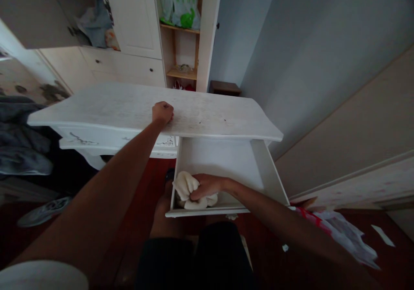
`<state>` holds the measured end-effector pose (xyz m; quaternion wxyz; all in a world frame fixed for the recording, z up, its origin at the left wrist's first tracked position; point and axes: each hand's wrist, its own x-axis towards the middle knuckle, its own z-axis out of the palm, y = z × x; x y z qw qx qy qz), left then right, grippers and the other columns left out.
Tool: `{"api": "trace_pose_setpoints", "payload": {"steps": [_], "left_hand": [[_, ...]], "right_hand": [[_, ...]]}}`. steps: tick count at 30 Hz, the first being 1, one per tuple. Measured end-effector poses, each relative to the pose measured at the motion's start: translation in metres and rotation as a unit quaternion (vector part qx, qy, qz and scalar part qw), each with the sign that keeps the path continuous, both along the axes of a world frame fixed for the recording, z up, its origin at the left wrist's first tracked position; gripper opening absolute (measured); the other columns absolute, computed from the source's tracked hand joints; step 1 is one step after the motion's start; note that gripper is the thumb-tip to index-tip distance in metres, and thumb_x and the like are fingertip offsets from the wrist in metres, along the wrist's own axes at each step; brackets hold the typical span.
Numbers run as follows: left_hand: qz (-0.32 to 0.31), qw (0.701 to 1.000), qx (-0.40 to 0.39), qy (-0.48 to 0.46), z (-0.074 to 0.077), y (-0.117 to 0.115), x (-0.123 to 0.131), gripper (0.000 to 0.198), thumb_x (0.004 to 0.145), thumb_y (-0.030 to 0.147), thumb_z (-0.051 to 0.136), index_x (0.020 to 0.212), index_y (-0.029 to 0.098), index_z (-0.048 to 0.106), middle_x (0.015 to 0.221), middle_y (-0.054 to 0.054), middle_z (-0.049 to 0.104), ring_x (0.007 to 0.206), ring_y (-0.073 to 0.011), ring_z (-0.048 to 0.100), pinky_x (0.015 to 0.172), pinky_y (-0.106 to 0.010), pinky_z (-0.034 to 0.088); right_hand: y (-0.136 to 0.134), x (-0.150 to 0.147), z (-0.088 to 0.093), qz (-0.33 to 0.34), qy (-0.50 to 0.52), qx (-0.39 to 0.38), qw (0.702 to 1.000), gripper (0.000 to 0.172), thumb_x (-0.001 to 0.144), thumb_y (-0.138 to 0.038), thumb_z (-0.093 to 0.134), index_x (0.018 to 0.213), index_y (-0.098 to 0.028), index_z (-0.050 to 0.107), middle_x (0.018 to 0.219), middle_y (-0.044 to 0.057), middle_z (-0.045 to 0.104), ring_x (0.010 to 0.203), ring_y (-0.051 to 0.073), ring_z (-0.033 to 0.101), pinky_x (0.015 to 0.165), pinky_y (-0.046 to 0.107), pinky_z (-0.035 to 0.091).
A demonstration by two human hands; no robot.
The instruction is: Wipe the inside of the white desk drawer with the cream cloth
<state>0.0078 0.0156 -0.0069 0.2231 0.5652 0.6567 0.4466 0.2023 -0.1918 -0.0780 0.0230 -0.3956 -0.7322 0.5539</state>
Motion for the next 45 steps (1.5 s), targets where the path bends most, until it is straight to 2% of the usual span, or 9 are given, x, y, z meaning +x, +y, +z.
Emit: {"api": "trace_pose_setpoints", "payload": {"steps": [7, 13, 17, 20, 29, 31, 36, 40, 45], "left_hand": [[-0.002, 1.0, -0.003, -0.011, 0.004, -0.003, 0.002, 0.013, 0.081, 0.014, 0.052, 0.075, 0.017, 0.063, 0.062, -0.002, 0.062, 0.047, -0.0125, 0.053, 0.05, -0.023, 0.046], [0.011, 1.0, -0.013, -0.008, 0.011, -0.011, 0.006, 0.013, 0.081, 0.014, 0.053, 0.079, 0.016, 0.066, 0.065, -0.002, 0.064, 0.051, -0.0123, 0.054, 0.055, -0.023, 0.049], [0.014, 1.0, -0.019, 0.004, 0.014, -0.013, 0.007, 0.013, 0.08, 0.014, 0.054, 0.078, 0.014, 0.067, 0.062, -0.001, 0.061, 0.051, -0.0127, 0.053, 0.055, -0.024, 0.049], [0.019, 1.0, -0.021, 0.012, 0.016, -0.014, 0.008, 0.013, 0.08, 0.014, 0.056, 0.079, 0.013, 0.069, 0.058, 0.0, 0.058, 0.051, -0.0122, 0.053, 0.052, -0.023, 0.046], [0.028, 0.999, -0.014, 0.003, 0.012, -0.01, 0.005, 0.014, 0.078, 0.016, 0.059, 0.082, 0.012, 0.071, 0.058, 0.0, 0.059, 0.05, -0.0122, 0.055, 0.049, -0.02, 0.046], [0.031, 0.999, -0.016, 0.008, 0.011, -0.009, 0.005, 0.014, 0.077, 0.017, 0.059, 0.082, 0.013, 0.071, 0.058, 0.0, 0.06, 0.052, -0.0128, 0.056, 0.049, -0.02, 0.046], [0.03, 0.999, -0.024, 0.007, 0.012, -0.01, 0.005, 0.013, 0.077, 0.018, 0.059, 0.082, 0.013, 0.07, 0.062, -0.002, 0.062, 0.055, -0.0148, 0.058, 0.056, -0.025, 0.053], [0.027, 1.0, -0.016, -0.001, 0.013, -0.012, 0.005, 0.013, 0.078, 0.019, 0.058, 0.08, 0.013, 0.07, 0.066, -0.004, 0.064, 0.054, -0.0153, 0.057, 0.06, -0.03, 0.055], [0.028, 0.999, -0.027, -0.006, 0.015, -0.014, 0.007, 0.016, 0.079, 0.017, 0.057, 0.085, 0.012, 0.071, 0.062, -0.002, 0.062, 0.052, -0.0128, 0.053, 0.058, -0.025, 0.052]], "right_hand": [[0.012, 0.013, 0.025, 0.113, -0.125, -0.027, 0.985, 0.023, 0.066, -0.024, 0.073, 0.087, -0.015, 0.071, 0.081, -0.002, 0.07, 0.075, 0.015, 0.062, 0.064, 0.022, 0.047], [0.0, 0.078, 0.042, 0.105, -0.238, -0.047, 0.964, 0.035, 0.065, -0.023, 0.07, 0.099, -0.015, 0.074, 0.093, 0.002, 0.074, 0.082, 0.019, 0.067, 0.063, 0.024, 0.047], [-0.022, 0.128, 0.053, 0.059, -0.318, 0.01, 0.946, 0.039, 0.069, -0.021, 0.07, 0.107, -0.014, 0.074, 0.104, 0.007, 0.076, 0.089, 0.022, 0.07, 0.068, 0.025, 0.048], [-0.036, 0.151, 0.058, 0.067, -0.394, 0.058, 0.915, 0.033, 0.071, -0.019, 0.071, 0.104, -0.014, 0.076, 0.101, 0.009, 0.077, 0.088, 0.024, 0.071, 0.07, 0.028, 0.049], [-0.034, 0.164, 0.041, 0.183, -0.486, 0.274, 0.809, 0.034, 0.083, -0.025, 0.074, 0.117, -0.023, 0.072, 0.12, 0.015, 0.069, 0.111, 0.03, 0.065, 0.083, 0.036, 0.053], [-0.026, 0.165, 0.035, 0.155, -0.506, 0.35, 0.773, 0.025, 0.093, -0.021, 0.061, 0.115, -0.022, 0.071, 0.124, 0.016, 0.067, 0.115, 0.032, 0.062, 0.085, 0.04, 0.052], [0.009, 0.16, 0.021, 0.021, -0.558, 0.475, 0.68, 0.04, 0.102, -0.016, 0.034, 0.125, -0.014, 0.066, 0.143, 0.024, 0.055, 0.127, 0.04, 0.05, 0.094, 0.056, 0.045], [0.04, 0.159, 0.016, -0.007, -0.552, 0.48, 0.681, 0.042, 0.102, -0.016, 0.032, 0.127, -0.014, 0.066, 0.141, 0.024, 0.057, 0.126, 0.039, 0.049, 0.099, 0.059, 0.039], [0.056, 0.156, 0.019, -0.019, -0.557, 0.451, 0.697, 0.043, 0.103, -0.016, 0.03, 0.128, -0.014, 0.065, 0.14, 0.022, 0.058, 0.125, 0.038, 0.05, 0.098, 0.055, 0.04]]}}
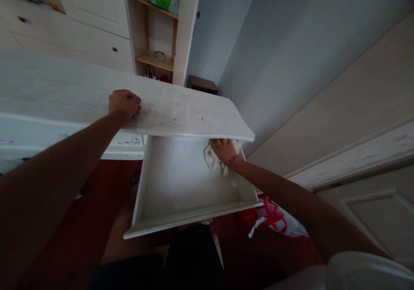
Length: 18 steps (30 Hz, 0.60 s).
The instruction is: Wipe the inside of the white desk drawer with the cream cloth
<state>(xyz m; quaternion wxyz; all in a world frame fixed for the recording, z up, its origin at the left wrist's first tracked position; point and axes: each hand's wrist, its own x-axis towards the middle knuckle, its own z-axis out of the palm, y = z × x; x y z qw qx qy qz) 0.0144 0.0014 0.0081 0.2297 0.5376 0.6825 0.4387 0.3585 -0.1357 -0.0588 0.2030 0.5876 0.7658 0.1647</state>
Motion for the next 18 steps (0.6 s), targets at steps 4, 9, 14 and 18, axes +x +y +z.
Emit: {"api": "trace_pose_setpoints", "payload": {"steps": [4, 9, 14, 18], "left_hand": [[-0.009, 1.0, 0.012, -0.003, -0.002, 0.002, -0.001, 0.017, 0.082, 0.017, 0.057, 0.086, 0.011, 0.072, 0.06, -0.001, 0.06, 0.05, -0.0116, 0.052, 0.053, -0.022, 0.048], [-0.013, 1.0, 0.009, -0.012, 0.0, -0.001, -0.002, 0.014, 0.082, 0.016, 0.058, 0.084, 0.012, 0.071, 0.063, -0.002, 0.062, 0.051, -0.0115, 0.054, 0.052, -0.021, 0.047], [-0.021, 1.0, 0.007, -0.011, 0.0, 0.0, -0.002, 0.016, 0.082, 0.016, 0.055, 0.084, 0.011, 0.071, 0.066, -0.003, 0.064, 0.05, -0.0117, 0.053, 0.055, -0.024, 0.051], [-0.021, 1.0, 0.011, -0.009, 0.0, 0.0, -0.002, 0.017, 0.081, 0.015, 0.055, 0.083, 0.011, 0.071, 0.065, -0.004, 0.063, 0.05, -0.012, 0.053, 0.058, -0.027, 0.053]], "right_hand": [[-0.005, -0.005, 0.006, -0.029, -0.006, 0.003, 1.0, 0.043, 0.104, -0.017, 0.031, 0.13, -0.014, 0.065, 0.142, 0.022, 0.057, 0.126, 0.039, 0.051, 0.098, 0.054, 0.041], [-0.021, -0.011, 0.013, -0.065, -0.005, 0.007, 0.998, 0.038, 0.102, -0.017, 0.038, 0.127, -0.013, 0.066, 0.135, 0.024, 0.059, 0.121, 0.04, 0.055, 0.093, 0.055, 0.046], [-0.063, -0.012, 0.015, -0.078, -0.004, -0.041, 0.996, 0.032, 0.096, -0.015, 0.047, 0.122, -0.014, 0.067, 0.123, 0.023, 0.064, 0.112, 0.037, 0.06, 0.084, 0.049, 0.051], [-0.11, -0.006, 0.017, -0.032, -0.009, -0.12, 0.992, 0.033, 0.089, -0.015, 0.057, 0.12, -0.019, 0.069, 0.118, 0.021, 0.066, 0.109, 0.036, 0.062, 0.082, 0.048, 0.053]]}}
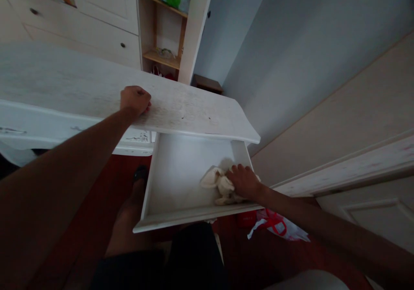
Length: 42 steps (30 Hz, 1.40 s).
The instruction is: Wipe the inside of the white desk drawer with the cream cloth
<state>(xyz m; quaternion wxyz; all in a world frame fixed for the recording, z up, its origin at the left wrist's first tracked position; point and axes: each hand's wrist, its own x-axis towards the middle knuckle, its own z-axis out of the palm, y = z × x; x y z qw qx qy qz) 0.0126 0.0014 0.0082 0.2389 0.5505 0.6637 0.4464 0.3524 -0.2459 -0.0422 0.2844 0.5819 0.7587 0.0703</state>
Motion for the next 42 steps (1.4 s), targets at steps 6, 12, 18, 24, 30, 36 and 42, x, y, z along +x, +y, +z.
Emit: {"api": "trace_pose_setpoints", "payload": {"steps": [6, 12, 18, 24, 30, 36, 42], "left_hand": [[0.01, 1.0, 0.003, 0.0, 0.005, -0.007, 0.004, 0.015, 0.081, 0.013, 0.055, 0.082, 0.01, 0.07, 0.062, -0.001, 0.059, 0.049, -0.0103, 0.052, 0.055, -0.024, 0.051], [0.009, 1.0, 0.001, 0.01, 0.0, 0.0, 0.003, 0.017, 0.081, 0.015, 0.055, 0.084, 0.01, 0.071, 0.064, -0.002, 0.061, 0.049, -0.0115, 0.053, 0.06, -0.029, 0.056], [0.027, 1.0, 0.004, 0.008, -0.005, 0.005, -0.001, 0.011, 0.078, 0.016, 0.06, 0.079, 0.013, 0.071, 0.059, 0.0, 0.059, 0.05, -0.0123, 0.055, 0.056, -0.027, 0.054], [0.028, 0.999, 0.001, -0.022, 0.0, -0.001, 0.001, 0.012, 0.081, 0.015, 0.06, 0.085, 0.012, 0.071, 0.06, 0.001, 0.059, 0.049, -0.01, 0.052, 0.051, -0.022, 0.051], [0.044, 0.998, 0.004, 0.038, -0.003, 0.002, 0.005, 0.014, 0.084, 0.014, 0.058, 0.088, 0.006, 0.069, 0.059, 0.004, 0.056, 0.051, -0.0066, 0.051, 0.063, -0.027, 0.057], [0.042, 0.997, -0.016, 0.058, 0.0, -0.001, 0.009, 0.017, 0.088, 0.015, 0.053, 0.09, 0.003, 0.065, 0.068, 0.003, 0.057, 0.054, -0.0034, 0.049, 0.069, -0.031, 0.058], [0.021, 0.999, 0.002, 0.039, -0.005, 0.001, 0.003, 0.02, 0.088, 0.019, 0.053, 0.092, 0.005, 0.066, 0.074, -0.003, 0.064, 0.056, -0.0077, 0.052, 0.063, -0.027, 0.055]], "right_hand": [[-0.029, 0.017, 0.011, 0.05, 0.02, -0.033, 0.998, 0.037, 0.088, -0.013, 0.059, 0.122, -0.022, 0.067, 0.125, 0.019, 0.065, 0.112, 0.034, 0.061, 0.084, 0.045, 0.054], [0.0, 0.052, 0.031, 0.089, 0.053, 0.115, 0.988, 0.05, 0.092, -0.007, 0.053, 0.14, -0.02, 0.058, 0.148, 0.019, 0.053, 0.135, 0.032, 0.047, 0.106, 0.046, 0.045], [0.056, 0.057, 0.03, 0.027, 0.109, 0.254, 0.961, 0.052, 0.091, -0.011, 0.057, 0.142, -0.016, 0.056, 0.147, 0.022, 0.052, 0.132, 0.036, 0.046, 0.104, 0.049, 0.046], [0.023, 0.072, 0.024, 0.04, 0.254, 0.204, 0.944, 0.049, 0.082, -0.017, 0.068, 0.131, -0.015, 0.062, 0.134, 0.02, 0.062, 0.124, 0.034, 0.055, 0.107, 0.05, 0.046], [-0.075, 0.081, 0.021, -0.002, 0.406, 0.169, 0.898, 0.041, 0.083, -0.024, 0.064, 0.124, -0.02, 0.063, 0.119, 0.013, 0.068, 0.114, 0.03, 0.063, 0.102, 0.047, 0.051], [-0.121, 0.02, 0.016, -0.104, 0.475, 0.262, 0.834, 0.037, 0.085, -0.029, 0.066, 0.121, -0.022, 0.061, 0.114, 0.011, 0.07, 0.106, 0.028, 0.067, 0.095, 0.044, 0.056], [-0.103, -0.101, -0.006, -0.085, 0.576, 0.27, 0.767, 0.045, 0.078, -0.027, 0.069, 0.121, -0.021, 0.057, 0.114, 0.012, 0.069, 0.107, 0.029, 0.065, 0.094, 0.044, 0.056]]}}
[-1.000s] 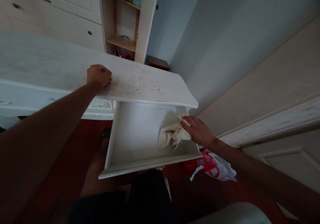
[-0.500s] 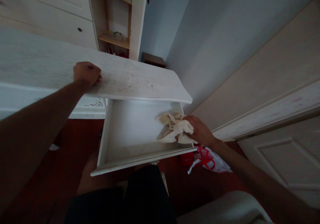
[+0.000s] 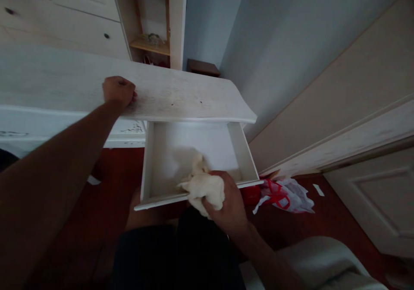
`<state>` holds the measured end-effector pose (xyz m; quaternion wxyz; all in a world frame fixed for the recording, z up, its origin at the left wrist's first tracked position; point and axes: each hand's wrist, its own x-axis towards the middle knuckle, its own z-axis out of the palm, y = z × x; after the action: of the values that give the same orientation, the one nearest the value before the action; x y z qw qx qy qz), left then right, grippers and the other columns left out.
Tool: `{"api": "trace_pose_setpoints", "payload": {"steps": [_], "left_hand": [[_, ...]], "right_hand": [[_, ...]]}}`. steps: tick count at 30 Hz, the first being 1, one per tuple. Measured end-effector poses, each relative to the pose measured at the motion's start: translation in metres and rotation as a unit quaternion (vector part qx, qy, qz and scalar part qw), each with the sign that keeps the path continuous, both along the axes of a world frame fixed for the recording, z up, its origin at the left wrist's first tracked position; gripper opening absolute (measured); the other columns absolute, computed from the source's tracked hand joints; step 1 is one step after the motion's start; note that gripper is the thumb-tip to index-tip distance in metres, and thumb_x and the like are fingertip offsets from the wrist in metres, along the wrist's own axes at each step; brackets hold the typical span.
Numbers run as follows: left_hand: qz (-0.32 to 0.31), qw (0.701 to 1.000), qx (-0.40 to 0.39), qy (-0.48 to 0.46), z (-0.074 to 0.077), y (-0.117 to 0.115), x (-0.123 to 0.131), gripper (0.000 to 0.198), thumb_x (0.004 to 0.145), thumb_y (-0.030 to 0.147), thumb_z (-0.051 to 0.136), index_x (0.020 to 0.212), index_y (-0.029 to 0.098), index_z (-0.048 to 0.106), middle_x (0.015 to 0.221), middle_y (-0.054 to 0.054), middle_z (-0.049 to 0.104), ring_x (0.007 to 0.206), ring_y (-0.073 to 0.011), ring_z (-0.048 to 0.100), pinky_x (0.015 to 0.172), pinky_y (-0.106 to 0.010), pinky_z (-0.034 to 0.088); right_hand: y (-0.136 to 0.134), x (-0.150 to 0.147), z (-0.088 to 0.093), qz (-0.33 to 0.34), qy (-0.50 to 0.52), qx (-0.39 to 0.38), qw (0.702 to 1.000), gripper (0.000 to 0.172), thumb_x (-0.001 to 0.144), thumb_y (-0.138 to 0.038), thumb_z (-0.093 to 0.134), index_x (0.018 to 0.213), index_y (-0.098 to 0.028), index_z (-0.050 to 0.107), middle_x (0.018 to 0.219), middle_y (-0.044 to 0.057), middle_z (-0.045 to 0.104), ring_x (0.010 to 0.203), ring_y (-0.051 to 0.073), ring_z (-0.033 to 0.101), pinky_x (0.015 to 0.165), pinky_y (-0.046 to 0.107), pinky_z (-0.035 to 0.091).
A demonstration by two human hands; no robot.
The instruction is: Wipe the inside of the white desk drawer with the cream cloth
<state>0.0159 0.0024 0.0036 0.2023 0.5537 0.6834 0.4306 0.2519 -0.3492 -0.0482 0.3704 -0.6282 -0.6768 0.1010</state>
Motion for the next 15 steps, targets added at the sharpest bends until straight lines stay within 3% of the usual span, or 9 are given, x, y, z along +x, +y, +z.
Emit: {"api": "trace_pose_setpoints", "payload": {"steps": [3, 6, 12, 15], "left_hand": [[-0.004, 1.0, 0.008, -0.009, -0.001, -0.001, -0.002, 0.019, 0.086, 0.019, 0.054, 0.093, 0.008, 0.067, 0.072, -0.002, 0.064, 0.056, -0.0087, 0.052, 0.058, -0.023, 0.051], [-0.005, 1.0, 0.012, -0.023, -0.003, -0.001, -0.004, 0.017, 0.085, 0.02, 0.054, 0.09, 0.011, 0.067, 0.068, -0.001, 0.062, 0.054, -0.0097, 0.051, 0.054, -0.023, 0.049], [-0.006, 0.999, 0.013, -0.043, -0.004, 0.001, -0.005, 0.012, 0.082, 0.021, 0.053, 0.083, 0.016, 0.065, 0.068, -0.004, 0.063, 0.056, -0.0136, 0.055, 0.056, -0.026, 0.05], [-0.009, 0.999, 0.009, -0.051, -0.005, 0.001, -0.006, 0.011, 0.081, 0.02, 0.053, 0.081, 0.017, 0.064, 0.068, -0.004, 0.063, 0.057, -0.014, 0.056, 0.057, -0.025, 0.051]], "right_hand": [[0.014, -0.062, 0.001, 0.079, -0.002, -0.034, 0.996, 0.048, 0.076, -0.03, 0.074, 0.12, -0.021, 0.059, 0.12, 0.012, 0.067, 0.11, 0.029, 0.062, 0.096, 0.044, 0.055], [0.03, -0.1, 0.011, 0.177, -0.051, -0.048, 0.982, 0.048, 0.076, -0.03, 0.076, 0.12, -0.021, 0.059, 0.122, 0.011, 0.066, 0.11, 0.028, 0.06, 0.094, 0.041, 0.054], [0.094, -0.112, 0.035, 0.306, -0.248, 0.011, 0.919, 0.03, 0.091, -0.028, 0.064, 0.119, -0.017, 0.06, 0.116, 0.012, 0.066, 0.105, 0.027, 0.056, 0.081, 0.039, 0.051], [0.136, -0.108, 0.038, 0.317, -0.325, 0.061, 0.889, 0.025, 0.101, -0.023, 0.05, 0.123, -0.019, 0.058, 0.12, 0.012, 0.064, 0.106, 0.027, 0.054, 0.078, 0.039, 0.047]]}}
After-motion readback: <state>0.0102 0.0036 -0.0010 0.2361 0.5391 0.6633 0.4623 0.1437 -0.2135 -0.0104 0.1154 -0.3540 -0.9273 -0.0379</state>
